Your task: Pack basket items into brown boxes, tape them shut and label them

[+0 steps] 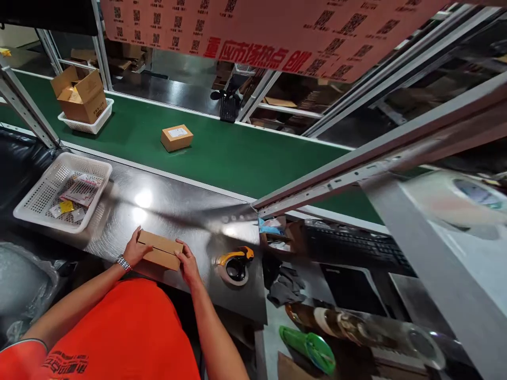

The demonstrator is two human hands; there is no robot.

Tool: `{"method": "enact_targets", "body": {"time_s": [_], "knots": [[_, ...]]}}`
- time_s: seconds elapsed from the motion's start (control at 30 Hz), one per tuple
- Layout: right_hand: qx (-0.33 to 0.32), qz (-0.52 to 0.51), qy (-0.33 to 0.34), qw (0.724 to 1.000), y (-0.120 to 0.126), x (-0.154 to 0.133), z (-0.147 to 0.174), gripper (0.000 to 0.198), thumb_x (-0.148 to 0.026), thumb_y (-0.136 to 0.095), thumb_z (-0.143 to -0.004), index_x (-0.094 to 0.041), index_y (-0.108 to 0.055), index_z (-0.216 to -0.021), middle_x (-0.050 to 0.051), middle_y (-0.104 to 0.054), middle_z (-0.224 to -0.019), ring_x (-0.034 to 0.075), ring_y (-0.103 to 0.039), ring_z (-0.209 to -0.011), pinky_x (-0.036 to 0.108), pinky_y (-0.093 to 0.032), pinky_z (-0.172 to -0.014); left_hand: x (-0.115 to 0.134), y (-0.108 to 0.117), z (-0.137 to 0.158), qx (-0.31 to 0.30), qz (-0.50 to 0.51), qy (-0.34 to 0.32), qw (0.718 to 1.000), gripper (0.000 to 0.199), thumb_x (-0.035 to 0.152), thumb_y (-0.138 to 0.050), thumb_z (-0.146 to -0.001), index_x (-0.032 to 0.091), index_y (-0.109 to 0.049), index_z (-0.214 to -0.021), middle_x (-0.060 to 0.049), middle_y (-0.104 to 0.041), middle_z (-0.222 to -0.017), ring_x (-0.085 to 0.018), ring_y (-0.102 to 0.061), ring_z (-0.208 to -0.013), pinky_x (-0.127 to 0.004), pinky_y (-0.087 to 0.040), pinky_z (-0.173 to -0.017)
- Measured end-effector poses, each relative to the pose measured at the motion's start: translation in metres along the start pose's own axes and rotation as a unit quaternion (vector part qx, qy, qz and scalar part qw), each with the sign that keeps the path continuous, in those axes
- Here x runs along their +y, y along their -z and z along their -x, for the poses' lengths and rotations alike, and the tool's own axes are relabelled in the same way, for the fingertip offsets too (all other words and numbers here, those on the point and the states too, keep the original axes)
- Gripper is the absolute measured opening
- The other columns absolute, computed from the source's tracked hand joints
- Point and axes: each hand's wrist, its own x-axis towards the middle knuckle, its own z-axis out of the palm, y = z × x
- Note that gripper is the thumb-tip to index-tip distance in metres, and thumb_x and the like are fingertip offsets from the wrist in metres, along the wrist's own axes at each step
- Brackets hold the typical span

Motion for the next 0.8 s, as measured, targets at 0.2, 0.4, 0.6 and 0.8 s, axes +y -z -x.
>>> {"method": "enact_targets", "body": {"time_s": [0.2, 0.4, 0.6, 0.8], "knots": [[0.043, 0.12, 0.043, 0.991, 0.036, 0.012, -0.009, 0.086, -0.076, -0.083, -0.074, -0.026, -0.074, -0.143, 0.013, -0.08, -0.144, 0.036, -0.075, -0.13, 0.047, -0.063, -0.107, 0.001, 0.004, -0.004, -0.002, 0.054, -0.01, 0.999, 0.065, 0.036, -0.084, -0.092, 0.013, -0.066, -0.151, -0.013, -0.086, -0.125, -0.027, -0.082, -0.111, -0.042, -0.066, -0.106], [0.332, 0.395, 0.084, 0.852, 0.133, -0.001, -0.005, 0.118, -0.077, -0.056, -0.086, 0.007, -0.043, -0.168, 0.046, -0.05, -0.168, 0.057, -0.047, -0.162, 0.071, -0.038, -0.133, 0.004, 0.007, -0.01, -0.011, 0.032, -0.052, 0.998, 0.05, 0.036, -0.081, -0.091, 0.017, -0.071, -0.137, -0.006, -0.084, -0.109, -0.024, -0.078, -0.096, -0.037, -0.064, -0.094], [0.319, 0.471, 0.081, 0.818, 0.152, -0.002, -0.011, 0.12, -0.067, -0.07, -0.084, 0.014, -0.041, -0.168, 0.044, -0.074, -0.127, 0.062, -0.071, -0.13, 0.084, -0.049, -0.113, 0.008, 0.005, -0.014, -0.039, 0.018, -0.052, 0.998, 0.04, 0.041, -0.074, -0.096, 0.018, -0.073, -0.128, -0.005, -0.081, -0.101, -0.022, -0.075, -0.091, -0.033, -0.06, -0.085], [0.325, 0.359, 0.161, 0.86, 0.141, -0.032, -0.021, 0.101, -0.064, -0.071, -0.078, 0.001, -0.062, -0.154, 0.019, -0.076, -0.088, 0.047, -0.079, -0.081, 0.078, -0.062, -0.081, 0.013, 0.011, -0.017, -0.075, -0.047, -0.106, 0.99, 0.029, 0.039, -0.069, -0.1, 0.019, -0.076, -0.12, -0.005, -0.082, -0.102, -0.022, -0.074, -0.094, -0.032, -0.058, -0.089]]}}
